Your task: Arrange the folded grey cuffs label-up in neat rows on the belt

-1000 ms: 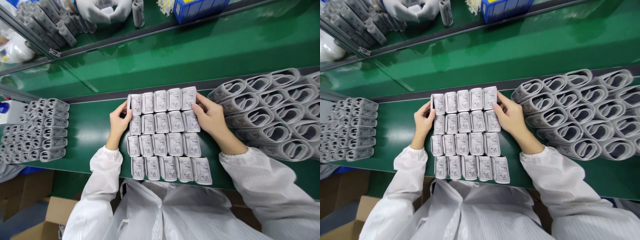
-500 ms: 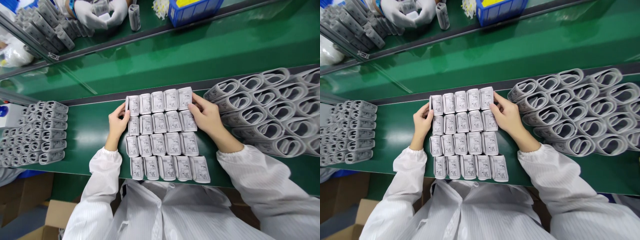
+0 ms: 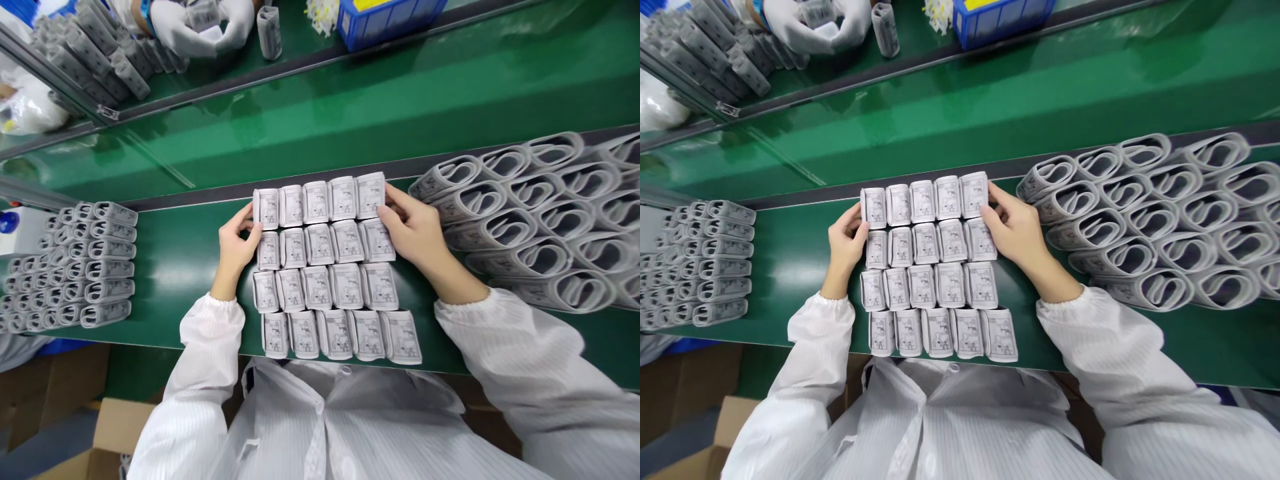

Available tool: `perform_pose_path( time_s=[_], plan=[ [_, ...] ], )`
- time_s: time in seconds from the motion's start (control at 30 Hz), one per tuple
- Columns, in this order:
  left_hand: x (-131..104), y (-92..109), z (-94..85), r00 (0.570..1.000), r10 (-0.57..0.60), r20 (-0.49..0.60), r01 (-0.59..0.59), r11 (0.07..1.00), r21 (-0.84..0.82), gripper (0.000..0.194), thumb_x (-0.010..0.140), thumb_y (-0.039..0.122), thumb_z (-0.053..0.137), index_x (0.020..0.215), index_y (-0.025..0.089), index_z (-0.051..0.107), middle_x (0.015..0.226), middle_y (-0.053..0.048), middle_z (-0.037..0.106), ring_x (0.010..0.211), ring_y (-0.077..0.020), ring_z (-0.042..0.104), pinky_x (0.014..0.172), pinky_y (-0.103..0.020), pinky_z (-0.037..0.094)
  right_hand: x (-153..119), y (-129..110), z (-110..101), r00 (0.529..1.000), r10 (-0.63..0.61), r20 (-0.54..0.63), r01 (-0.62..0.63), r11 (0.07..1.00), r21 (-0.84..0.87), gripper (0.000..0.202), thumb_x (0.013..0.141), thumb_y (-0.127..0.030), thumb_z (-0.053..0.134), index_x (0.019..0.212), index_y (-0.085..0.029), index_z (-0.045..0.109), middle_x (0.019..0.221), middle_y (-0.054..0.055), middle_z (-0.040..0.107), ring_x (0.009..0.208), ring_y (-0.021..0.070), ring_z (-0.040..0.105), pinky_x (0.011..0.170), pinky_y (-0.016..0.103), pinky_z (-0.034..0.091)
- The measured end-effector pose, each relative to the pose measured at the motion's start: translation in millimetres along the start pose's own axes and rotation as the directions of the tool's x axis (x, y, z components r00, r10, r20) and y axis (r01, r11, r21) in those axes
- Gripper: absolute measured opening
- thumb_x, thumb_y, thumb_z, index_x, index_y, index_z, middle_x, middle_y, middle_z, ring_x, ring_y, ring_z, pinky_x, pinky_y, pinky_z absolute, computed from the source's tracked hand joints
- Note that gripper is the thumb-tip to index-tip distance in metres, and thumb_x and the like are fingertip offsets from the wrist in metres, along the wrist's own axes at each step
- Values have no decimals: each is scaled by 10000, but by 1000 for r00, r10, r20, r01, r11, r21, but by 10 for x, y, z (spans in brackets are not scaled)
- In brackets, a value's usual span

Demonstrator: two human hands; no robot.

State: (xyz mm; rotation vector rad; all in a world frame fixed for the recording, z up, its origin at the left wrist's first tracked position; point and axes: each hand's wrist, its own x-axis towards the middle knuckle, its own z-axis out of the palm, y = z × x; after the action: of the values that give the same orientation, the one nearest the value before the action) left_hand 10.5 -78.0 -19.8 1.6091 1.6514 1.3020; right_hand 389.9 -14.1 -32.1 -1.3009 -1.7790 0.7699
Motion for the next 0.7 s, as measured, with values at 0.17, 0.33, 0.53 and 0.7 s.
perform_pose_path(
  time_s=[0.17,0.33,0.53,0.7],
  plan=[
    [5,23,-7,999,32,12,-32,999,41,602,996,564,773,1495,229,723,1383,-135,830,1047,-213,822,855,-339,676,-11,53,16,1000,12,-15,-12,999,38,600,1031,-525,689,1592,-313,692,1195,75,860,675,200,661,715,431,647],
    [27,42,-13,999,32,18,-33,995,91,580,1002,535,783,1495,237,715,1381,-131,827,1197,-261,810,875,-352,647,-16,104,32,999,22,-32,-20,997,75,622,1009,-567,732,1570,-303,691,1219,90,858,666,196,668,676,416,631],
    [41,41,7,1000,-24,-3,24,997,69,644,932,560,868,1473,241,724,1396,-136,818,1206,-273,802,867,-356,633,-15,98,47,998,25,-52,-19,992,125,634,976,-580,793,1529,-286,700,1327,130,829,823,241,771,665,388,604],
    [54,40,3,998,-53,18,52,996,75,653,980,615,800,1513,253,702,1440,-129,803,1200,-257,786,901,-368,636,-10,72,41,999,36,-38,-31,990,138,640,966,-609,799,1512,-291,705,1356,131,821,664,181,691,579,365,541]
  ],
)
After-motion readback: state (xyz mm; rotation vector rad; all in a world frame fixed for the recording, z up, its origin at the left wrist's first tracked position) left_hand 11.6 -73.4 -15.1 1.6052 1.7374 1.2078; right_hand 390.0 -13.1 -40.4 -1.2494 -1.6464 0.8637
